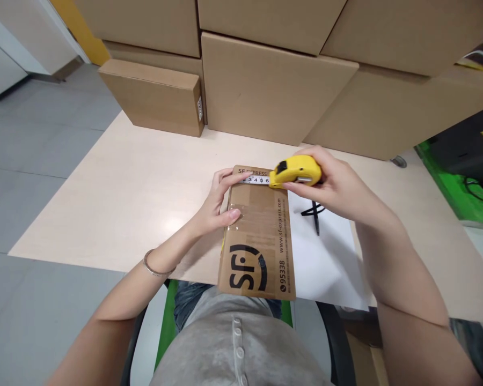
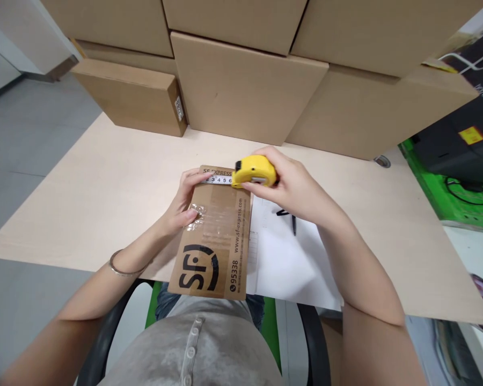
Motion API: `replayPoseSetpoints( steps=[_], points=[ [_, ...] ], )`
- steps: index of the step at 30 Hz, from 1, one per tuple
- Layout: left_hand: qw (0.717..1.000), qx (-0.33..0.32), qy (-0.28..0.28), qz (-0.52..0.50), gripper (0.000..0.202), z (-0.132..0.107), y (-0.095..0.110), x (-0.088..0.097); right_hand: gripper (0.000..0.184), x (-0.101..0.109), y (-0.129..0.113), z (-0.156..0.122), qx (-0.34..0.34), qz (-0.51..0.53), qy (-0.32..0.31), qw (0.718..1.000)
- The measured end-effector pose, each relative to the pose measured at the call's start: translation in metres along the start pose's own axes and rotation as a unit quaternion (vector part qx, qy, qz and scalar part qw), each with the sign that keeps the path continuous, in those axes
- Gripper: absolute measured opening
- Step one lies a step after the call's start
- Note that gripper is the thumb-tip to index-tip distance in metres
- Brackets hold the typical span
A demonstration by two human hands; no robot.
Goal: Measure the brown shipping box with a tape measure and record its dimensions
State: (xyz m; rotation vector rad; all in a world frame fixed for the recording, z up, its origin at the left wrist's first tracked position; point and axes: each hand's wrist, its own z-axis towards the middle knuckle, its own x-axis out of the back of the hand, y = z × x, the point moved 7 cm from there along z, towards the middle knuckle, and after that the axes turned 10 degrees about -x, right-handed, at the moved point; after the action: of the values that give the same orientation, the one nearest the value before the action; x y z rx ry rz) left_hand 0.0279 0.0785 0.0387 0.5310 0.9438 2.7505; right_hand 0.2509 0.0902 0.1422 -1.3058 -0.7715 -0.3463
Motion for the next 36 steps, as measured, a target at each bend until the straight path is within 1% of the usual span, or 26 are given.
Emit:
replayPoseSetpoints(
  steps=[3, 5, 7, 11, 16, 21, 23, 26, 28, 29, 32, 34, 36],
  points=[
    [1.0, 0.009, 0.002, 0.003, 0.075, -0.001, -0.001, -0.001, 0.039, 0.016, 0.019, -0.018, -0.044, 0.006, 0.028, 0.999],
    [1.0, 0.007, 0.001, 0.006, 0.075, -0.001, 0.0, -0.001, 0.04, 0.02, 0.028, -0.025, -0.064, 0.018, 0.037, 0.997],
    [1.0, 0.004, 0.0, 0.012, 0.074, 0.0, 0.001, -0.001, 0.04, 0.02, 0.033, -0.028, -0.078, 0.029, 0.039, 0.996],
    [1.0, 0.004, -0.007, 0.023, 0.073, 0.001, 0.001, -0.001, 0.042, 0.017, 0.037, -0.027, -0.085, 0.036, 0.042, 0.995],
    [1.0, -0.002, -0.006, 0.022, 0.073, 0.0, 0.001, 0.0, 0.04, 0.015, 0.035, -0.024, -0.069, 0.029, 0.032, 0.997],
    [1.0, -0.004, -0.008, 0.023, 0.072, -0.001, 0.0, 0.001, 0.039, 0.019, 0.028, -0.021, -0.05, 0.013, 0.03, 0.998],
    [1.0, -0.004, -0.005, 0.024, 0.076, -0.001, 0.0, 0.0, 0.037, 0.021, 0.024, -0.021, -0.046, 0.003, 0.028, 0.999],
    [1.0, 0.011, 0.016, -0.012, 0.096, -0.003, -0.004, -0.002, 0.036, 0.022, 0.02, -0.019, -0.054, 0.018, 0.034, 0.998],
    [0.998, 0.016, 0.031, -0.05, 0.112, -0.005, -0.006, -0.003, 0.037, 0.021, 0.017, -0.018, -0.058, 0.05, 0.051, 0.996],
    [0.997, 0.017, 0.038, -0.066, 0.116, -0.006, -0.007, -0.003, 0.038, 0.019, 0.014, -0.018, -0.052, 0.071, 0.062, 0.994],
    [0.994, 0.018, 0.058, -0.094, 0.113, -0.008, -0.01, -0.001, 0.043, 0.006, 0.0, -0.016, -0.016, 0.135, 0.067, 0.988],
    [0.992, 0.028, 0.069, -0.103, 0.108, -0.009, -0.011, -0.001, 0.049, -0.007, -0.012, -0.014, 0.006, 0.182, 0.045, 0.982],
    [0.99, 0.034, 0.077, -0.112, 0.106, -0.009, -0.012, 0.0, 0.056, -0.022, -0.025, -0.013, 0.019, 0.218, 0.008, 0.976]
  ],
)
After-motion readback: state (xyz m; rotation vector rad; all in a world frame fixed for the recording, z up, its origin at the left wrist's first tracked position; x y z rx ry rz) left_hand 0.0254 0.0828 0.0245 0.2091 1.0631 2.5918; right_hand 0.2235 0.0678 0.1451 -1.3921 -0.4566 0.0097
